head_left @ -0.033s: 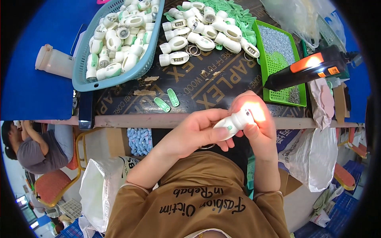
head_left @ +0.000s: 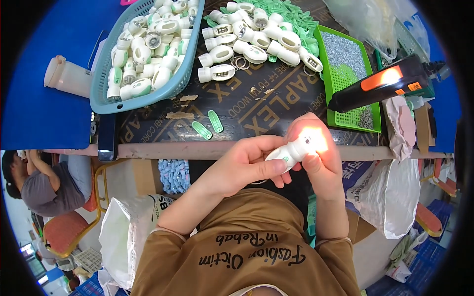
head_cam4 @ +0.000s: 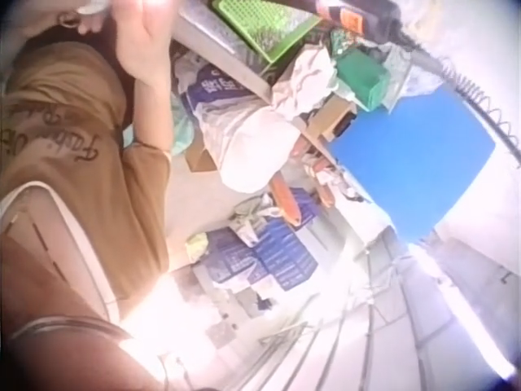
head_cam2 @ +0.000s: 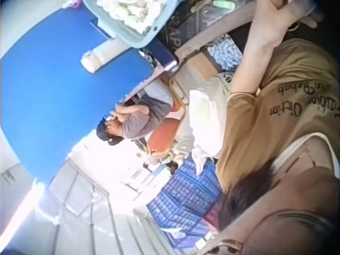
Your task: Assembling small keychain flashlights by attaching covers and securing them with small screws using an electric screwdriver.
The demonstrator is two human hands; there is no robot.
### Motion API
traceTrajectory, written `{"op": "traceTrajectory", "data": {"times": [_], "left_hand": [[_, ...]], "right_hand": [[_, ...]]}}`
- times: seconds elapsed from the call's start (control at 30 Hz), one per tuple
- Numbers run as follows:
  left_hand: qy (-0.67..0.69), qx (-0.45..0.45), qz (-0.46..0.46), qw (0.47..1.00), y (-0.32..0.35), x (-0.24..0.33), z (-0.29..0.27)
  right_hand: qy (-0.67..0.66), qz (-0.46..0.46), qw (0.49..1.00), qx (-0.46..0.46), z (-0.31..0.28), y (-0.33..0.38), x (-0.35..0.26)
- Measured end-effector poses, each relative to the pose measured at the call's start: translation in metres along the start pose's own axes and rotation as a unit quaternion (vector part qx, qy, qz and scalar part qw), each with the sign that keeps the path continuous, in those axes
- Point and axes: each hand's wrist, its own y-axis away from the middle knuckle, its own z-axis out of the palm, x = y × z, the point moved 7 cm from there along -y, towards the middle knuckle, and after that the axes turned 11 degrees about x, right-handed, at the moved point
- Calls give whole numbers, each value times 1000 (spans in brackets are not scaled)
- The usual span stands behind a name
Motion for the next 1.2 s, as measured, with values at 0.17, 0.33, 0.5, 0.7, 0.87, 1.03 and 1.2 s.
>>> {"op": "traceTrajectory", "data": {"times": [0.17, 0.33, 0.5, 0.7, 0.87, 1.03, 1.2], "left_hand": [[31, -6, -28, 999, 2, -2, -4], [102, -42, -38, 993, 6, -6, 0], [81, -63, -2, 995, 8, -6, 7], [82, -57, 11, 995, 12, -4, 8], [83, -35, 9, 996, 14, -2, 9], [37, 30, 17, 999, 11, 1, 2], [43, 48, 23, 998, 14, 2, -2]], "right_hand": [[-100, 63, 993, 17, 10, 6, 3], [8, 6, 998, -58, 7, 7, 4], [-7, 26, 999, -16, 5, 13, 9], [-103, -40, 993, -42, 12, 2, -1], [-1, -122, 991, 57, 5, 2, -14], [169, -379, 886, 206, 2, 55, -89], [137, -471, 860, 140, 19, 71, -138]]}}
